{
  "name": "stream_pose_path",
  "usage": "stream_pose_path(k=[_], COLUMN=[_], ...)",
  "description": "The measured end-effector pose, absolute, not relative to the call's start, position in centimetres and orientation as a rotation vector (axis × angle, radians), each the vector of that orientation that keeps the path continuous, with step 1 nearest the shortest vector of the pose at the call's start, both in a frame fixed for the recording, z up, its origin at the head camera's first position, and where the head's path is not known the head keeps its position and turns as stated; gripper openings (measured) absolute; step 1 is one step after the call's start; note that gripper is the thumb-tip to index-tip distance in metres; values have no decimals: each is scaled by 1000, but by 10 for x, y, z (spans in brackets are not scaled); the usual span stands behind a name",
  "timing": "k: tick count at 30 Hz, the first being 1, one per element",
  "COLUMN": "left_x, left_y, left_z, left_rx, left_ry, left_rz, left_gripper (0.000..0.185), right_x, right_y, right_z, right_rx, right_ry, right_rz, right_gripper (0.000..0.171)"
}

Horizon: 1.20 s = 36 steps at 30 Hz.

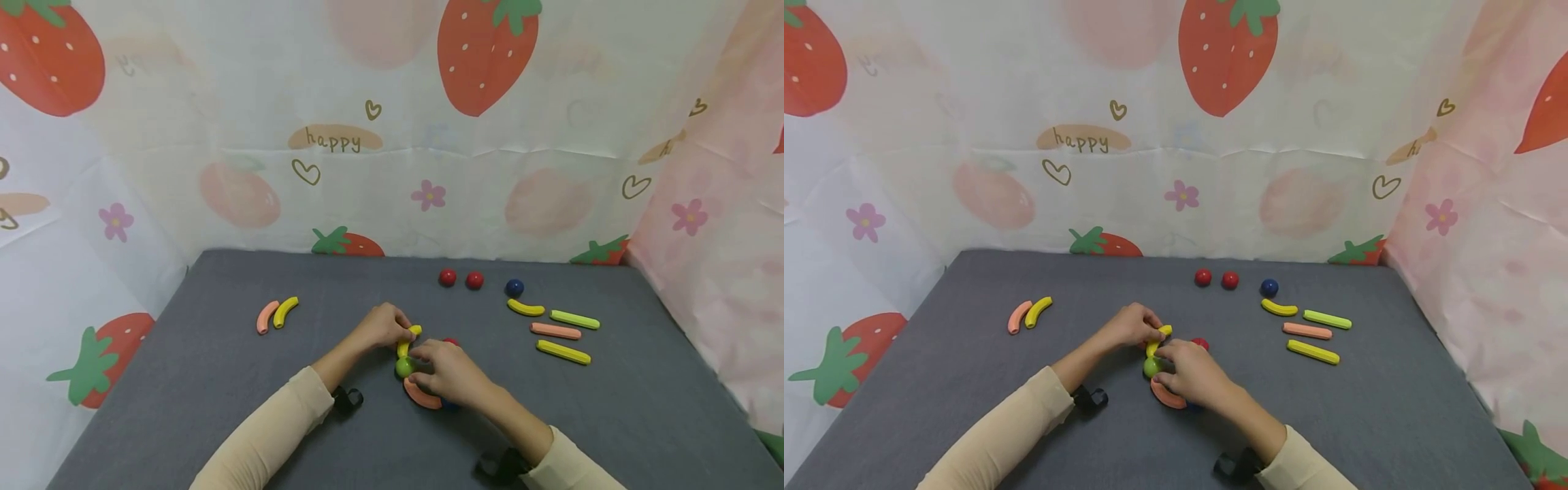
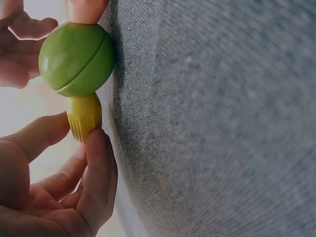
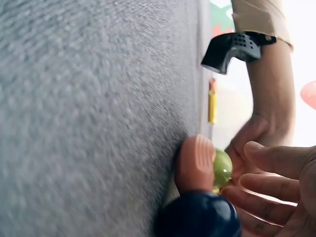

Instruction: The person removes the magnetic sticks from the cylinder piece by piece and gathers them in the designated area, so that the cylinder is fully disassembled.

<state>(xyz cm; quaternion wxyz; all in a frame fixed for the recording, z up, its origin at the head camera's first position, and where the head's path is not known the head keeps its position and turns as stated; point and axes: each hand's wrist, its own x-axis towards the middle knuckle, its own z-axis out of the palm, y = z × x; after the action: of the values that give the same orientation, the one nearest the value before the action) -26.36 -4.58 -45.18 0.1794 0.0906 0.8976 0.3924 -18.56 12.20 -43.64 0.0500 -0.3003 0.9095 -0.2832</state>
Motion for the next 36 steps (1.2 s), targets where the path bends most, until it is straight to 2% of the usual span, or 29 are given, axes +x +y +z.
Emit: stream_pose_path(k=[13,36], left_x=[-261,-254], left_y=[-52,-55], left_z=[-449,-449], left_rx=[221,195], left_ry=[2541,2537], left_rz=[1013,980], left_gripper=[14,12], right_x=[-185,-185], right_y=[109,106], right_z=[-445,-449], right_rx=[-1031,-1078], right_ry=[2867,2874], right_rz=[-671,-644], right_gripper=[26,23])
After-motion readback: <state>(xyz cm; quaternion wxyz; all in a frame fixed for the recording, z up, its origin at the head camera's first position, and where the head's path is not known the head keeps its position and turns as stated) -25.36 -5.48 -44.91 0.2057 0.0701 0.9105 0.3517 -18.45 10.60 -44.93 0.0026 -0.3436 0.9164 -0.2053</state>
